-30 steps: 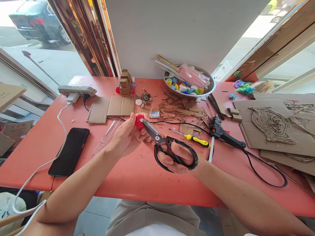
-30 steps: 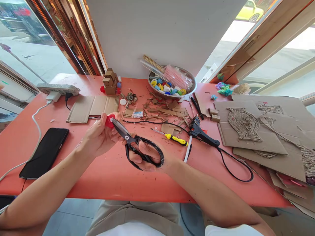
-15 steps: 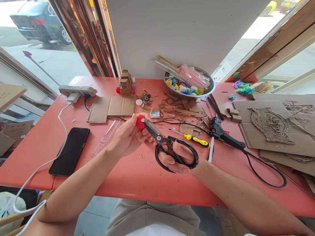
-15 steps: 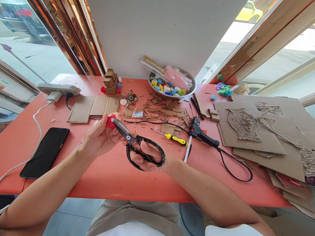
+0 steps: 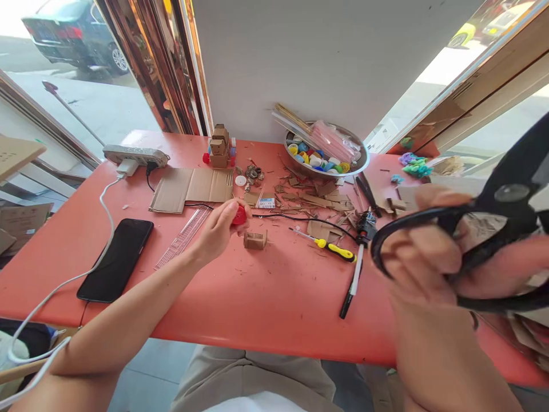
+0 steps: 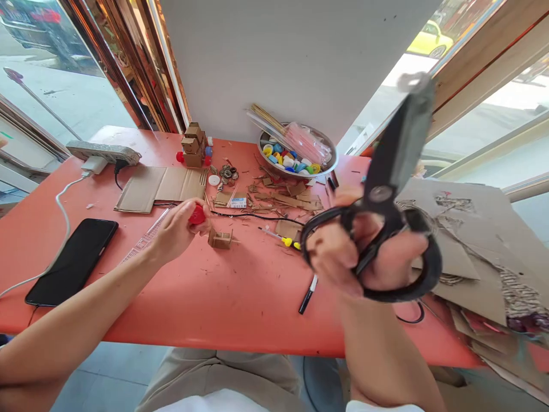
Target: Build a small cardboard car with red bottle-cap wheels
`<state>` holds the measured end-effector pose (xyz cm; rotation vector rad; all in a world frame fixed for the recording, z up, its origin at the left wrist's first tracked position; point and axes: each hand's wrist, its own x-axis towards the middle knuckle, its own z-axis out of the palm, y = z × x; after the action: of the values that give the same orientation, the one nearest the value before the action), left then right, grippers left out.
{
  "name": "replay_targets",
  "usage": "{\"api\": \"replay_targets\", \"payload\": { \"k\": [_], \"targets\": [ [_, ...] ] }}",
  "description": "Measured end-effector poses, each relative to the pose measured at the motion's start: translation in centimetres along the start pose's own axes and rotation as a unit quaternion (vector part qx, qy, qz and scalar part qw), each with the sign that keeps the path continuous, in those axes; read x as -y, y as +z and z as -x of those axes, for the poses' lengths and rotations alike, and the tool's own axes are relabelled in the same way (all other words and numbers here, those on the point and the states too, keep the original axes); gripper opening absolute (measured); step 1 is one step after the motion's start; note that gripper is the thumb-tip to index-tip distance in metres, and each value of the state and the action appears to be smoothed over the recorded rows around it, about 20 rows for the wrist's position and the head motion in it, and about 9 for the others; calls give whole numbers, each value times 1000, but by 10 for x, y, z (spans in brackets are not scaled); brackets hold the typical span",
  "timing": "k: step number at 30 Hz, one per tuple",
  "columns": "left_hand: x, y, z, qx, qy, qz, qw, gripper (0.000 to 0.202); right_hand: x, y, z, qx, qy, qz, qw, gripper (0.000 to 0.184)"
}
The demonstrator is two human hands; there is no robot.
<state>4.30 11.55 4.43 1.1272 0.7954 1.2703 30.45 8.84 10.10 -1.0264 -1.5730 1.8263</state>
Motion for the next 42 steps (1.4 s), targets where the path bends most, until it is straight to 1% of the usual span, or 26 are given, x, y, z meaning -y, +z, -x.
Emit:
{"api": "replay_targets", "payload": {
  "k": [1, 2, 3, 4, 6, 8, 10, 14, 16, 18, 20, 22, 24, 26, 28, 29, 30, 31, 32, 34, 36, 37, 39, 40, 42],
  "targets": [
    [-2, 1, 0, -1, 3, 5, 1000, 57, 6, -7, 5, -36, -39, -7, 999, 92],
    [-4, 2, 1, -4, 11, 6, 1000, 55, 9, -12, 8, -103, -118, -33, 987, 72],
    [-8, 3, 1, -8, 22, 5, 1000, 54, 10, -14, 9, -135, -165, -50, 976, 60],
    [-11, 4, 2, -12, 35, 5, 999, 54, 9, -14, 7, -146, -178, -60, 971, 54],
    [-16, 4, 3, -24, 57, 1, 998, 54, 2, -6, -1, -112, -181, -78, 974, 56],
    [-19, 3, 3, -36, 62, 0, 997, 53, -6, 7, -10, -59, -150, -93, 983, 60],
    [-21, 1, 4, -38, 42, 11, 998, 51, -14, 19, -17, -13, -105, -105, 989, 62],
    [-23, 0, 7, 12, -42, 56, 997, 51, -27, 38, -27, 60, -37, -124, 990, 69],
    [-24, 1, 9, 37, -56, 56, 996, 54, -32, 42, -31, 79, -23, -135, 987, 70],
    [-25, 2, 11, 48, -49, 27, 997, 57, -37, 45, -34, 88, -18, -133, 987, 69],
    [-25, 3, 12, 41, -34, -30, 998, 59, -39, 46, -36, 92, -12, -120, 988, 69],
    [-24, 4, 12, 26, 0, -98, 995, 59, -40, 46, -36, 95, 0, -101, 990, 70],
    [-24, 3, 11, 11, 48, -170, 984, 59, -39, 46, -35, 92, 2, -71, 993, 70],
    [-25, -2, 9, -13, 92, -239, 967, 56, -36, 45, -33, 77, -11, -21, 997, 65],
    [-28, -12, 5, -63, 123, -300, 944, 51, -32, 43, -31, 57, -26, 41, 997, 54],
    [-31, -20, 3, -98, 136, -324, 931, 48, -30, 41, -31, 45, -33, 70, 996, 48],
    [-34, -28, 0, -132, 148, -357, 913, 44, -29, 40, -30, 31, -39, 94, 994, 44],
    [-37, -37, -3, -153, 146, -407, 889, 40, -27, 38, -30, 17, -46, 114, 992, 42],
    [-41, -45, -5, -161, 129, -462, 863, 36, -27, 35, -29, 3, -54, 129, 990, 42],
    [-45, -60, -9, -138, 48, -564, 812, 34, -26, 31, -29, -30, -74, 151, 985, 44],
    [-47, -69, -10, -89, -33, -633, 768, 41, -27, 25, -29, -59, -88, 173, 979, 46],
    [-47, -71, -10, -64, -62, -654, 751, 46, -26, 23, -29, -73, -91, 186, 976, 46],
    [-46, -71, -8, -26, -93, -678, 728, 51, -26, 19, -29, -91, -94, 218, 967, 45],
    [-45, -70, -7, -14, -99, -686, 720, 48, -25, 17, -28, -96, -94, 234, 963, 45],
    [-46, -68, -6, -2, -107, -701, 705, 33, -25, 15, -29, -106, -96, 258, 956, 47]
  ]
}}
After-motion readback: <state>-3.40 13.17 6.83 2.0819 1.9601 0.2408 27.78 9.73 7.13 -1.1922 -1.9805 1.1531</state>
